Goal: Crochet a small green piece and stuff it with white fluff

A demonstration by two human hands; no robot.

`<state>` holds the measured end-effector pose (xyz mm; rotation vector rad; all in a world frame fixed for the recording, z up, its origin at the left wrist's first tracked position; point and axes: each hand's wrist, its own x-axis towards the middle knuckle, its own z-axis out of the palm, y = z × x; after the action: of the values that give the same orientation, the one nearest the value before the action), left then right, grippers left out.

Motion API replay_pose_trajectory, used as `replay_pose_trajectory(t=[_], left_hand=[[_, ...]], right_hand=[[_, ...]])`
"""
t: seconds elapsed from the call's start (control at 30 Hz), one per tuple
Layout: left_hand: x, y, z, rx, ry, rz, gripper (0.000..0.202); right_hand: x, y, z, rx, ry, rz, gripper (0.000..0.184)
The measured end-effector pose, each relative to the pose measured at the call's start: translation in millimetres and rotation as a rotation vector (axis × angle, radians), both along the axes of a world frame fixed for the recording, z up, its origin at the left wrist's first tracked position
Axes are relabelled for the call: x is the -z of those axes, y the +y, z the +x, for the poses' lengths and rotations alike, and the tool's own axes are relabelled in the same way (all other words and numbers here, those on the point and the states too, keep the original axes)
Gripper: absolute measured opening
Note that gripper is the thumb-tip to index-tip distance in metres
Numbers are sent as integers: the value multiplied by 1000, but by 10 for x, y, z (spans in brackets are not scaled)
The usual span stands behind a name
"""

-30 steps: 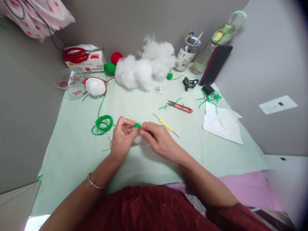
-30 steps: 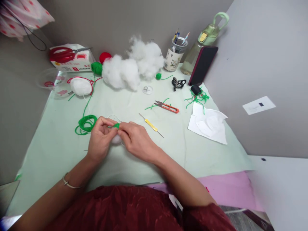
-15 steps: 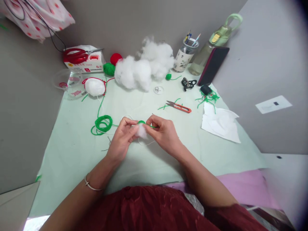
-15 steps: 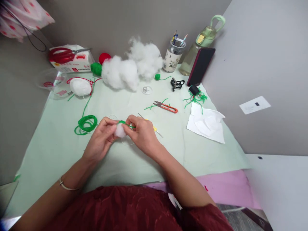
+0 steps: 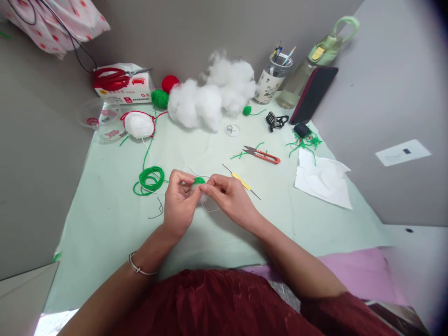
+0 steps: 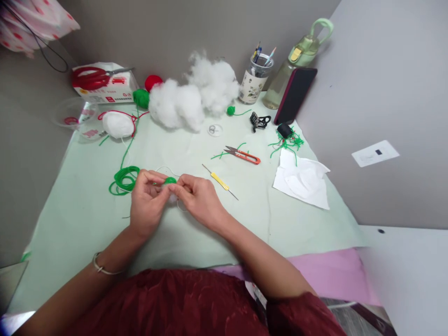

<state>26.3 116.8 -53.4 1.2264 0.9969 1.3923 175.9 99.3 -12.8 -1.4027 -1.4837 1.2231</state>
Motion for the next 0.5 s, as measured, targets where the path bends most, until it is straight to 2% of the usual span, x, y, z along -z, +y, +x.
replay_pose_trajectory(t=[0.13, 0.33, 0.5], left_hand=[[-14, -42, -6, 41, 10, 4, 31], [-104, -38, -105, 134, 1, -71, 17], [-98, 3, -97, 106, -20, -112, 27]], right_hand=[[59, 74, 50, 53, 23, -46, 52], [0, 98, 108, 57, 66, -90, 49], [-37, 55, 91, -21, 14, -35, 44]])
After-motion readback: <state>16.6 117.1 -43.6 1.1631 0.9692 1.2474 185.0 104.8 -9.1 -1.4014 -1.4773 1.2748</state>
